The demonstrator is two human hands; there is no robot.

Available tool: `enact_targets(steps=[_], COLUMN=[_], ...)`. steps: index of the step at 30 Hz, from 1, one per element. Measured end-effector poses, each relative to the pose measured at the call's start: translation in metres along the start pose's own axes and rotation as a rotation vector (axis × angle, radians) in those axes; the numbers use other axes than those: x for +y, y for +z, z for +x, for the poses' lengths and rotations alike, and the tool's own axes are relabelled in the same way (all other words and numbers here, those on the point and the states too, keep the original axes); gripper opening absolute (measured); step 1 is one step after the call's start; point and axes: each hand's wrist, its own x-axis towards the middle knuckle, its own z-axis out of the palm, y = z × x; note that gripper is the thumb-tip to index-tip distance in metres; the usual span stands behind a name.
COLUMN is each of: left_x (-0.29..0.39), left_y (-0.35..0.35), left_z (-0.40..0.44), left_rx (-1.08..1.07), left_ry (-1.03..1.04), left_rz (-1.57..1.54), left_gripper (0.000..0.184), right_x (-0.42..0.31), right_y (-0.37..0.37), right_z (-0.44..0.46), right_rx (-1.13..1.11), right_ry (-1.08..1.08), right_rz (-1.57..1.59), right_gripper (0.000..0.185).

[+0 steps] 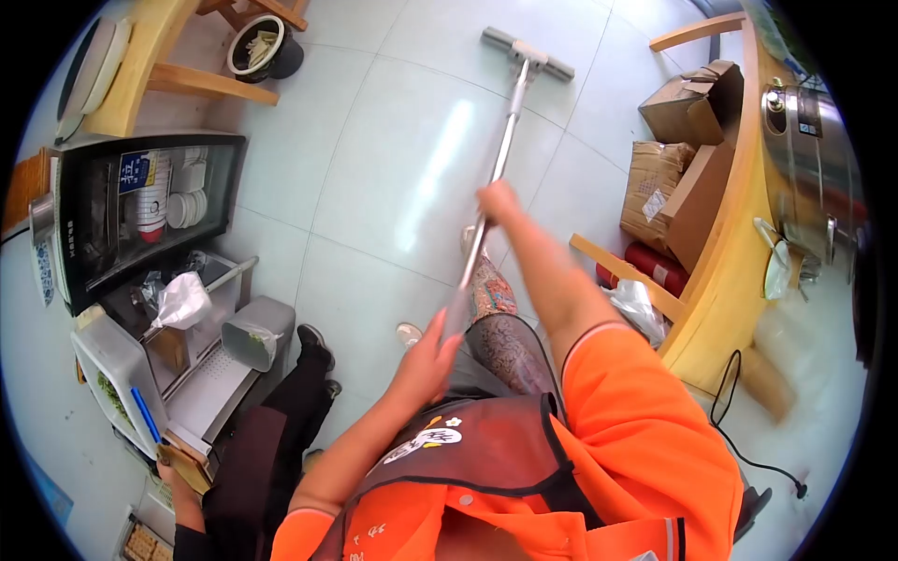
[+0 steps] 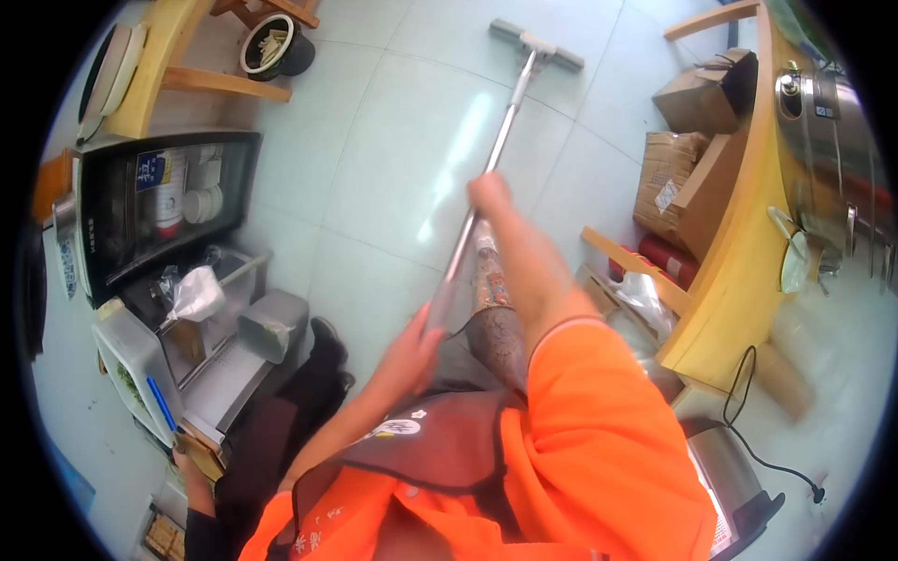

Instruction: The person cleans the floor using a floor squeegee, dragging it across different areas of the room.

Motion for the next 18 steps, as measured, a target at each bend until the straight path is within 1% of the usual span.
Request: enact_targets(steps=[1, 2, 3, 4, 5, 6, 7, 8, 9, 10, 11, 12, 13, 14, 17, 18], left_x=[0.01, 0.017, 0.023, 0.025, 0.009, -0.022, -0.055, -0.09, -0.121, -0.135, -0.16, -0.195, -0.214, -0.22, -0.229, -0.23], left_y=[0.008, 0.009, 0.01, 0.011, 0.006, -0.005, -0.017, -0.028, -0.04, -0.051, -0.062, -0.075, -0.085, -0.088, -0.092, -0.09], left_z=[0.012, 0.013, 0.011, 0.007, -0.001, -0.014, -0.033, -0.057, -0.088, -0.124, -0.161, -0.196, -0.229, -0.252, -0.283, -0.283], left_rx=[-0.028, -0.054, -0.079, -0.104, -0.109, -0.111, -0.113, -0.106, -0.098, -0.004, 0.017, -0.04, -0.034, -0.013, 0.035, 0.049], left_ry=[0.062, 0.024, -0.011, -0.044, -0.064, -0.08, -0.1, -0.105, -0.108, 0.033, -0.017, -0.229, -0.286, -0.291, -0.285, -0.267], left_rz=[-0.077, -0.109, -0.142, -0.172, -0.168, -0.162, -0.156, -0.12, -0.084, 0.164, 0.195, 0.236, 0.222, 0.216, 0.235, 0.245], left_gripper=[0.048, 0.048, 0.048, 0.047, 0.048, 0.048, 0.049, 0.048, 0.047, 0.044, 0.041, 0.041, 0.041, 0.041, 0.041, 0.041], right_x=[0.007, 0.009, 0.021, 0.034, 0.017, -0.001, -0.02, -0.05, -0.089, -0.128, -0.161, -0.194, -0.224, -0.243, -0.271, -0.264], right_y=[-0.031, -0.059, -0.045, -0.011, 0.008, 0.025, 0.042, 0.082, 0.11, 0.136, 0.161, 0.187, 0.193, 0.256, 0.251, 0.26], right_z=[-0.002, -0.006, 0.005, 0.022, 0.01, -0.002, -0.015, -0.033, -0.065, -0.099, -0.132, -0.165, -0.203, -0.21, -0.262, -0.252], right_rx=[0.026, 0.059, 0.04, 0.023, -0.064, -0.093, -0.062, -0.08, -0.061, 0.096, 0.114, 0.132, 0.08, -0.039, -0.226, -0.204], right_ry=[0.298, 0.594, 0.486, 0.377, 0.192, -0.011, -0.203, -0.051, 0.205, 0.446, 0.465, 0.483, 0.468, 0.474, 0.368, 0.354], right_rz=[0.443, 0.884, 0.775, 0.665, 0.378, 0.041, -0.24, 0.054, 0.577, 1.106, 1.115, 1.125, 1.169, 1.187, 1.435, 1.397], right_gripper=[0.019, 0.02, 0.02, 0.021, 0.02, 0.02, 0.02, 0.017, 0.021, 0.027, 0.033, 0.04, 0.045, 0.042, 0.027, 0.027])
